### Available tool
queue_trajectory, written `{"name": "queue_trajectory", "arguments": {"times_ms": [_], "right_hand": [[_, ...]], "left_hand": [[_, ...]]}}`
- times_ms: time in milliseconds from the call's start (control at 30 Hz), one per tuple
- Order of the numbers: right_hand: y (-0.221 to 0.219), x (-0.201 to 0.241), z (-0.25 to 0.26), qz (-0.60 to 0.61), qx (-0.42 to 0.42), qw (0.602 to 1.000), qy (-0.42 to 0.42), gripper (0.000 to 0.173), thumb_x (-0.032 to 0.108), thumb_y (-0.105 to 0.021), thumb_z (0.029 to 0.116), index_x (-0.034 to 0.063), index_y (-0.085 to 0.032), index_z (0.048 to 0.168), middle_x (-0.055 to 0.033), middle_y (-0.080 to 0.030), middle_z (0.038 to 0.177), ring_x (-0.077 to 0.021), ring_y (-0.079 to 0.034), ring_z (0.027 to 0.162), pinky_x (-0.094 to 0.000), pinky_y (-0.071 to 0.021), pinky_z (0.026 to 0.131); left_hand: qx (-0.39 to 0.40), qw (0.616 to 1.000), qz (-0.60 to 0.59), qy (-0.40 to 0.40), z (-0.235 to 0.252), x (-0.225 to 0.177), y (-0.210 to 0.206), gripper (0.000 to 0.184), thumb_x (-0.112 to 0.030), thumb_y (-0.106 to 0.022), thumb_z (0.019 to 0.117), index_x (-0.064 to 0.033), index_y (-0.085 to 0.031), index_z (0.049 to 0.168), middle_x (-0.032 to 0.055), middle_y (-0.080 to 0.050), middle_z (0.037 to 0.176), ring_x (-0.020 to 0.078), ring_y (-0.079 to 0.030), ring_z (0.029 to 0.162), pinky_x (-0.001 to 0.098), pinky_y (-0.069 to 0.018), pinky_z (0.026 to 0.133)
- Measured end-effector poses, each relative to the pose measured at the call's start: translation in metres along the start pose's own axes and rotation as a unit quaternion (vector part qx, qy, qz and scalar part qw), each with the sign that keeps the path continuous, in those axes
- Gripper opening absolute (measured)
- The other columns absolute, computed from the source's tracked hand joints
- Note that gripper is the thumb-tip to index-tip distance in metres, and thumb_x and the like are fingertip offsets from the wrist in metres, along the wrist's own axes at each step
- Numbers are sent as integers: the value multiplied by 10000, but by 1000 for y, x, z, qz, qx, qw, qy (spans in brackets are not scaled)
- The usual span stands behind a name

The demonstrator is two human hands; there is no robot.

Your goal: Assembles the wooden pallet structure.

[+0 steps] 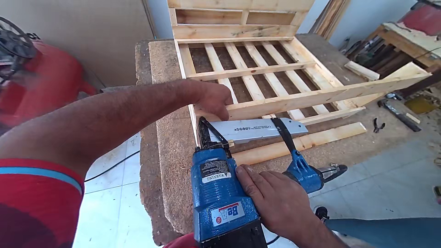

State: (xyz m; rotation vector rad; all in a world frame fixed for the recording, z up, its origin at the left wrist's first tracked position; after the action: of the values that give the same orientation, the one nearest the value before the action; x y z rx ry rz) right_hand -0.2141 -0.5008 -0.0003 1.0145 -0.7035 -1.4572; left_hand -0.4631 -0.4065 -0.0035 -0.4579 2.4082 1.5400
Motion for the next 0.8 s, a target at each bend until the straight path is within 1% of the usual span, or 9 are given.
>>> {"name": "queue_trajectory", "arguments": {"times_ms": [100,233,400,467,633,800], "right_hand": [[1,-1,1,-1,2,1000,2,396,92,-473,1000,78,-584,1379,-82,-744,1180,-221,-719,822,-331,-577,665],[1,-1,1,-1,4,1000,6,401,93,-472,998,76,-580,1384,-82,-742,1178,-221,-705,785,-334,-567,645],[0,-1,1,-2,0,1000,4,395,90,-477,998,74,-591,1376,-84,-745,1167,-225,-711,795,-336,-574,654],[1,-2,2,0,2,1000,2,396,99,-477,999,79,-589,1378,-86,-745,1170,-229,-716,804,-345,-582,669],[0,-3,1,0,2,1000,7,396,92,-470,1004,75,-580,1384,-85,-745,1166,-224,-709,783,-335,-573,645],[0,-4,1,1,6,1000,10,392,84,-467,1006,79,-582,1381,-85,-745,1166,-231,-714,799,-338,-575,648]], "left_hand": [[-1,1000,10,-1,1,1,-1,293,-291,-760,915,-79,-655,742,34,-559,597,151,-524,523,368,-453,519],[-3,1000,23,-9,2,1,-1,301,-286,-762,911,-82,-643,724,28,-538,586,150,-498,510,367,-433,513],[-2,1000,23,-9,2,1,-1,296,-285,-755,918,-82,-650,731,30,-545,586,150,-506,507,365,-441,510],[-2,1000,22,-4,2,0,-1,292,-286,-757,919,-72,-658,747,39,-539,593,162,-502,516,384,-444,519],[-1,999,31,10,1,0,-1,313,-301,-758,922,-68,-643,747,37,-523,593,160,-491,518,379,-438,519],[-2,1000,29,-10,1,-2,0,290,-295,-755,926,-73,-661,766,30,-544,600,151,-507,522,369,-445,522]]}}
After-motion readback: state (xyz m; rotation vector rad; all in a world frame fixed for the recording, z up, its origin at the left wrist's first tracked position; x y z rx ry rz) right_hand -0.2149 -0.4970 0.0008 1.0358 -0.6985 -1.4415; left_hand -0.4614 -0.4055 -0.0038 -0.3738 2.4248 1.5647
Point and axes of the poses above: each hand's wrist, its own z-axis towards the middle knuckle, its own y-axis out of the back of the hand, x = y × z, the point moved 8 cm from there along z, towards the middle knuckle
